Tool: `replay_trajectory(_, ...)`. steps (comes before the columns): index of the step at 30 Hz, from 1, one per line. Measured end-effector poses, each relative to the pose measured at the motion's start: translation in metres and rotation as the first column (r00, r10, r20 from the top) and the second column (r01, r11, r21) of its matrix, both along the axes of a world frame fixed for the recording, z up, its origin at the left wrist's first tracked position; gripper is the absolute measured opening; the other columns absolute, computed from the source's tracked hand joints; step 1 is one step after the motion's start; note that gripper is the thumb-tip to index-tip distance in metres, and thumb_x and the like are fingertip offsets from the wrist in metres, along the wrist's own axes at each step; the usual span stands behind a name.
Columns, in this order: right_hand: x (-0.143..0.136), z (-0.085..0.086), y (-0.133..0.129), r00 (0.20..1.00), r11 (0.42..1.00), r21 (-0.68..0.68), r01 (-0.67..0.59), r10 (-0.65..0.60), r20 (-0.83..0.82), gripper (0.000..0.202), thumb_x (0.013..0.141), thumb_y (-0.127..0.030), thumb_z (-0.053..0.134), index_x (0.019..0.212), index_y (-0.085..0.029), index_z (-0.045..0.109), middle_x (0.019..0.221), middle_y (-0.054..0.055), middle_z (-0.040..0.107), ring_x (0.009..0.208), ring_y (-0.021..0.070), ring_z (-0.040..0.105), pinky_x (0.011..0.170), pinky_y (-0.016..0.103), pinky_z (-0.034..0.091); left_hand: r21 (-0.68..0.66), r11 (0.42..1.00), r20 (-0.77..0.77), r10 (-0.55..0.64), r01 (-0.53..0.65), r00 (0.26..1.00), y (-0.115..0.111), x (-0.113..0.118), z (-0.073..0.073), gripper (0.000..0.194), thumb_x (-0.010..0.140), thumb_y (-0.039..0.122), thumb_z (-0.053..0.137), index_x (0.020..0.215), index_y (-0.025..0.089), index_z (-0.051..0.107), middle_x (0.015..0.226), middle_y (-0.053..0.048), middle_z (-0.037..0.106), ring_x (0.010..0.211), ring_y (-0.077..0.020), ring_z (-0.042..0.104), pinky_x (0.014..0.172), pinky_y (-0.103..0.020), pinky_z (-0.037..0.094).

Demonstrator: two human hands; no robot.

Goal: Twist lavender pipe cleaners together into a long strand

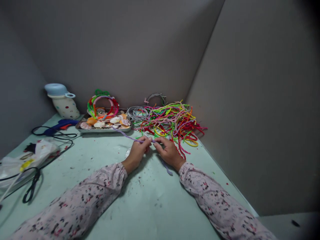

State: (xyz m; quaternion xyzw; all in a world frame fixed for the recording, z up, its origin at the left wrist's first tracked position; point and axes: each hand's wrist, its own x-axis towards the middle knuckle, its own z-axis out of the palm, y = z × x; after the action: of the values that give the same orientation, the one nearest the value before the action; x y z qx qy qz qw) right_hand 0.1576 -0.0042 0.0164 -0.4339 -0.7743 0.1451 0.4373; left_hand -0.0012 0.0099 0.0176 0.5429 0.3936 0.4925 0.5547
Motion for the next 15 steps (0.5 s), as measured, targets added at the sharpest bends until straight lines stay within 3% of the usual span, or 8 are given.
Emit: replay_trajectory(15, -0.0005, 0.0029, -0.0016, 1.000, 1.000, -0.002, -0.014, 0.014, 0.013, 0.015, 0.090, -0.026, 0.051, 0.092, -0.020, 0.064, 0.089, 0.005, 0.066, 0.087, 0.0192, 0.059, 0.081, 0.032, 0.045, -0.037, 0.999, 0.057, 0.016, -0.014, 0.998, 0.0006, -0.0008, -0.0007, 0.030, 0.074, 0.039, 0.063, 0.060, 0.017, 0.049, 0.050, 0.005, 0.044, 0.045, -0.0074, 0.036, 0.045, -0.022, 0.027)
